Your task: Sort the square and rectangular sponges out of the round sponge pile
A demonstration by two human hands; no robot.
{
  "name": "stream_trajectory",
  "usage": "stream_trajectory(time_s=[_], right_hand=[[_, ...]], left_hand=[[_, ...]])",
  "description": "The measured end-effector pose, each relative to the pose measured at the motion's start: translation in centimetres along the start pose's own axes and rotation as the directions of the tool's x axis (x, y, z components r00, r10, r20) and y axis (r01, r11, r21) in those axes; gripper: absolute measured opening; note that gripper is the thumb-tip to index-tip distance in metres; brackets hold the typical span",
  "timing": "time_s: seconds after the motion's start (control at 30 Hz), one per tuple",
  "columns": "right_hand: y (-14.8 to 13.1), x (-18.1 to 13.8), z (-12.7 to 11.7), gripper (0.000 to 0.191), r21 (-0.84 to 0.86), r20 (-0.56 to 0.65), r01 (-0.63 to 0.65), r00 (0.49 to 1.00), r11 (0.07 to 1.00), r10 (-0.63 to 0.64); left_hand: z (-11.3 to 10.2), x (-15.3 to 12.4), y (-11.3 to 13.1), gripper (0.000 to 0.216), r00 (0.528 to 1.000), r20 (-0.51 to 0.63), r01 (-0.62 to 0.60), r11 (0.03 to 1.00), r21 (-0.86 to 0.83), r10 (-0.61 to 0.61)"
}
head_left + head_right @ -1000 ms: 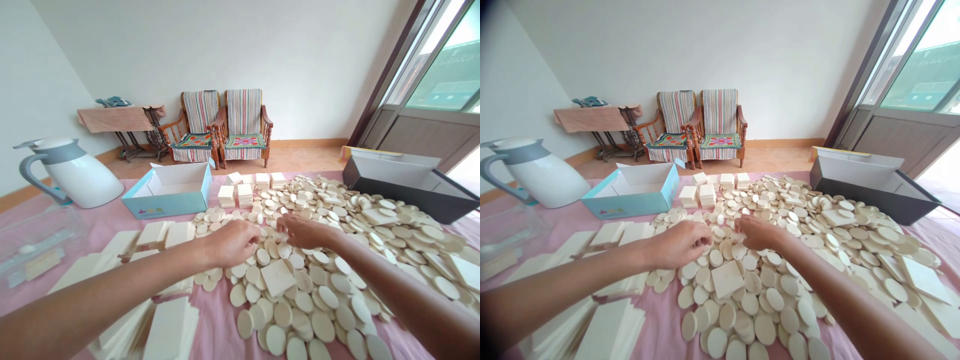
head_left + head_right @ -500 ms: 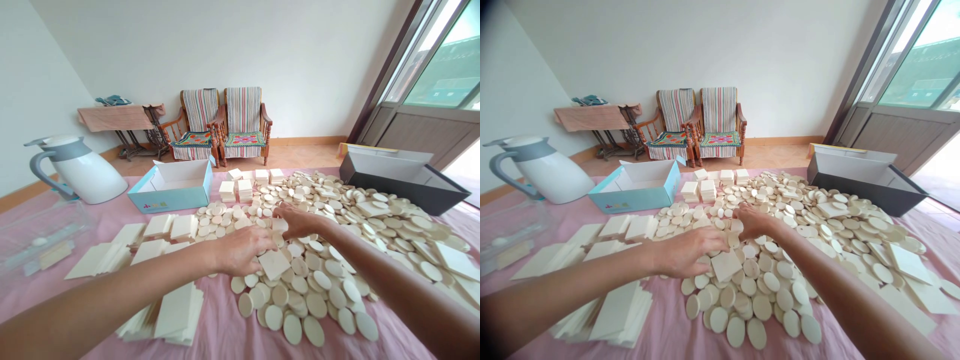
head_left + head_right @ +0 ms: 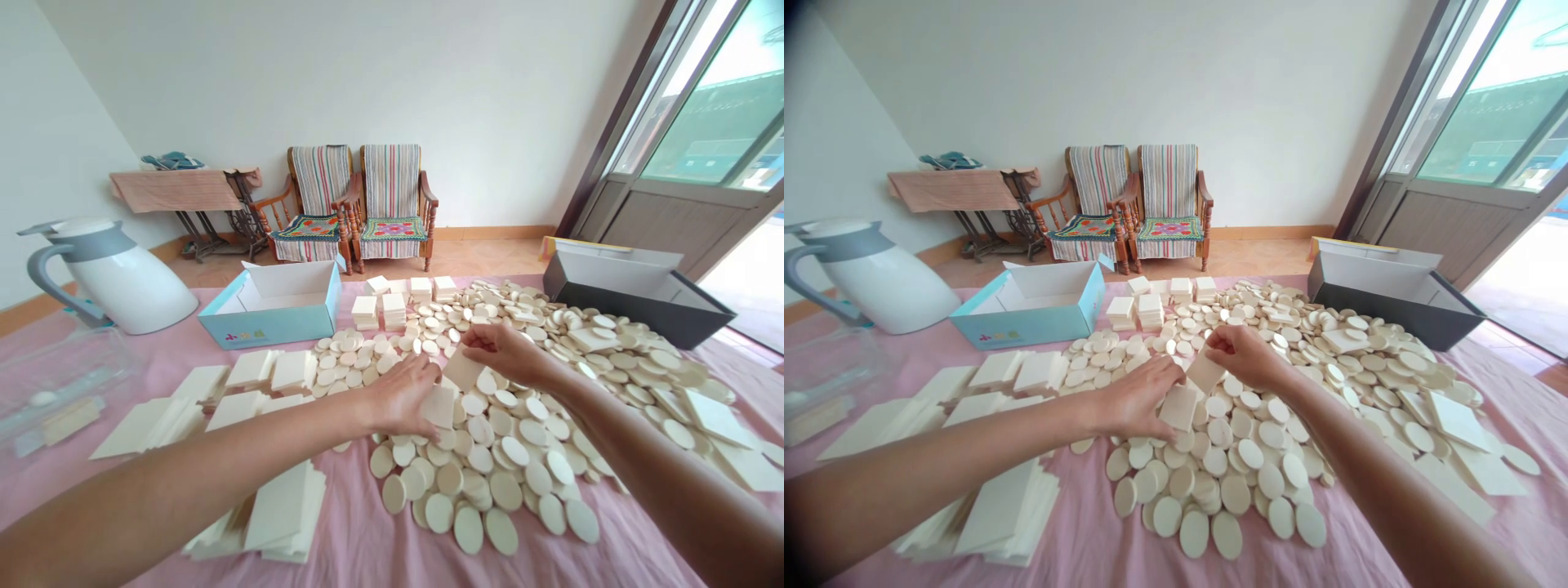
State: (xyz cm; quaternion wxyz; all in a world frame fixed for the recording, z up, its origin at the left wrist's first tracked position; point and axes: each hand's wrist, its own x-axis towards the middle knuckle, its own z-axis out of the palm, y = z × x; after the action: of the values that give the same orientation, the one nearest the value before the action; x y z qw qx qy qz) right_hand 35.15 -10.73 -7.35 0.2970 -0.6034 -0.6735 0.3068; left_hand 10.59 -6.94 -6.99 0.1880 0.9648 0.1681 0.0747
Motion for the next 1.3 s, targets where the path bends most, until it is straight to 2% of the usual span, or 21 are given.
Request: stream_trajectory(time_s=[0.17,0.23,0.3,0.4,0.53,0.7,0.77,0.87,0.97,1.03,1.17,1.3], right_hand=[[-1.2,-0.3,1.4,0.019,0.137,0.191,-0.028,0.982,0.99,0.001],[-1.5,-0.2,2.0,0.019,0.11,0.245,-0.01,0.969,0.994,-0.018],[-1.6,-0.2,2.8,0.019,0.021,0.257,0.032,0.966,0.999,-0.037],[-1.7,-0.3,3.8,0.019,-0.134,0.213,0.086,0.975,0.987,-0.056],[-2.6,-1.9,4.6,0.03,-0.311,0.054,0.066,0.997,0.948,-0.051],[-3.0,-4.6,5.8,0.069,-0.452,0.105,0.151,0.988,0.879,-0.115],[-2.7,-5.2,6.5,0.074,-0.468,0.099,0.155,0.988,0.87,-0.122],[-2.5,-4.9,6.6,0.072,-0.458,0.098,0.164,0.986,0.873,-0.134],[-2.9,-2.9,5.3,0.068,-0.435,0.116,0.173,0.984,0.884,-0.136],[-3.4,-0.4,4.2,0.062,-0.416,0.091,0.176,0.984,0.892,-0.152],[-4.4,6.6,2.9,0.054,-0.459,-0.029,0.207,0.968,0.864,-0.248],[-5.3,13.0,3.2,0.057,-0.512,-0.008,0.199,0.971,0.835,-0.237]], left_hand=[[-1.1,-0.4,-0.4,0.067,0.986,0.0,0.166,0.986,0.026,-0.166],[-2.1,-0.9,-0.4,0.064,0.974,-0.027,0.225,0.974,0.019,-0.225],[-3.0,-1.6,-0.4,0.05,0.96,-0.087,0.268,0.964,0.001,-0.266],[-4.0,-2.7,-0.3,0.032,0.934,-0.157,0.322,0.946,-0.025,-0.322],[-4.4,-4.3,-0.4,0.03,0.91,-0.184,0.361,0.928,-0.088,-0.371],[-5.1,-6.3,0.3,0.027,0.885,-0.198,0.408,0.907,-0.107,-0.422],[-5.5,-7.1,0.8,0.027,0.869,-0.202,0.438,0.892,-0.114,-0.452],[-5.9,-8.2,1.2,0.027,0.847,-0.221,0.467,0.875,-0.129,-0.484],[-6.2,-9.1,1.0,0.027,0.834,-0.254,0.471,0.872,-0.135,-0.49],[-6.4,-9.5,0.7,0.026,0.823,-0.267,0.478,0.866,-0.148,-0.501],[-6.7,-9.8,0.3,0.028,0.803,-0.268,0.5,0.847,-0.182,-0.532],[-6.8,-10.1,0.1,0.027,0.795,-0.254,0.514,0.834,-0.202,-0.551]])
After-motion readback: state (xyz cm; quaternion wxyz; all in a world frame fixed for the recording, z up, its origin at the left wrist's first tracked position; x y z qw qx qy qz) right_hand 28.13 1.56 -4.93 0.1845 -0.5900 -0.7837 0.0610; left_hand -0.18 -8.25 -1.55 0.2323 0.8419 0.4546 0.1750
